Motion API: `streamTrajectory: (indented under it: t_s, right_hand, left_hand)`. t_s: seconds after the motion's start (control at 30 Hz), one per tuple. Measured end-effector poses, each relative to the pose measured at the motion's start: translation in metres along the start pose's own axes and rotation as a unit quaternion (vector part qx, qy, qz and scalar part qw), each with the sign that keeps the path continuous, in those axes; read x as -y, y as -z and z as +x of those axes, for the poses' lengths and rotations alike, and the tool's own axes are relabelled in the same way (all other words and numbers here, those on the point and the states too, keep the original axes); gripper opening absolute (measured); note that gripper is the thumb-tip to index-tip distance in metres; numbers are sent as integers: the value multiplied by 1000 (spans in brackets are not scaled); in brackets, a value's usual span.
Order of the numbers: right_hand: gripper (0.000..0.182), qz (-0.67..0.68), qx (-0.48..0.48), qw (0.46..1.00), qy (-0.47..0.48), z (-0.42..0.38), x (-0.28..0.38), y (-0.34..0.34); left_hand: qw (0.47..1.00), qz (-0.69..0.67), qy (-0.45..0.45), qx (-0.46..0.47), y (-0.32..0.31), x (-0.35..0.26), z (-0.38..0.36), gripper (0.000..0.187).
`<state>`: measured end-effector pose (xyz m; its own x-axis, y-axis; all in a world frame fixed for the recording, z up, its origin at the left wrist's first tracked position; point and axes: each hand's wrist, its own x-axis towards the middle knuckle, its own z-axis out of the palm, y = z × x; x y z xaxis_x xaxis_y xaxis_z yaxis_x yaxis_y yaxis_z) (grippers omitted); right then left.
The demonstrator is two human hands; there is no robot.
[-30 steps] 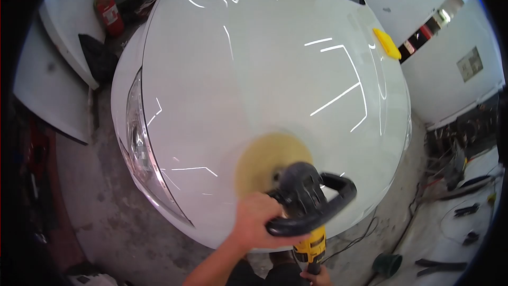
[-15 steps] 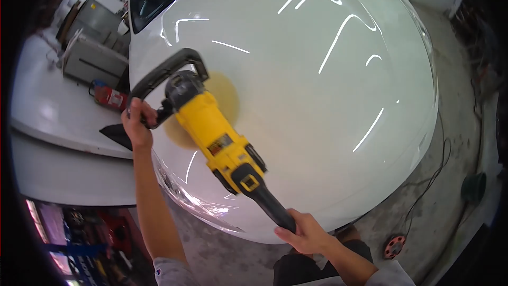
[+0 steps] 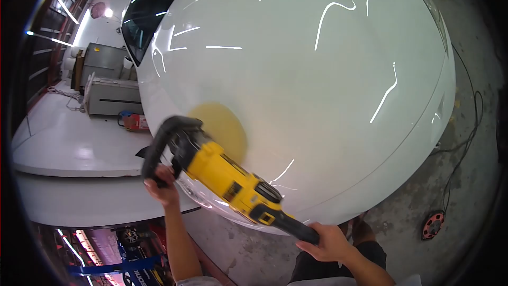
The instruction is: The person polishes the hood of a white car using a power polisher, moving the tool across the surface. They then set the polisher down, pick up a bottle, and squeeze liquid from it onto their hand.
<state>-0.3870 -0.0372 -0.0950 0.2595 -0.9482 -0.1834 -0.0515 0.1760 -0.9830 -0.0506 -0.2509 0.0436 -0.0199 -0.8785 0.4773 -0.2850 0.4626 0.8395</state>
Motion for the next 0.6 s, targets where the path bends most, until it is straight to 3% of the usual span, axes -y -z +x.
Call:
streamTrajectory:
  t_s: [0.13, 0.23, 0.33, 0.6]
  right_hand:
    - [44, 31, -26, 999, 22, -46, -17, 19]
    - [36, 27, -16, 999, -30, -64, -9, 29]
    - [37, 33, -2, 997, -68, -66, -2, 18]
    - [39, 70, -15, 997, -13, 14, 27, -47]
  left_hand:
    - [1000, 20, 3, -3, -38, -21, -41, 62]
    - [1000, 3, 7, 13, -46, -21, -53, 63]
    - [999, 6, 22, 24, -47, -24, -36, 64]
    - [997, 7, 35, 67, 26, 4, 54, 61]
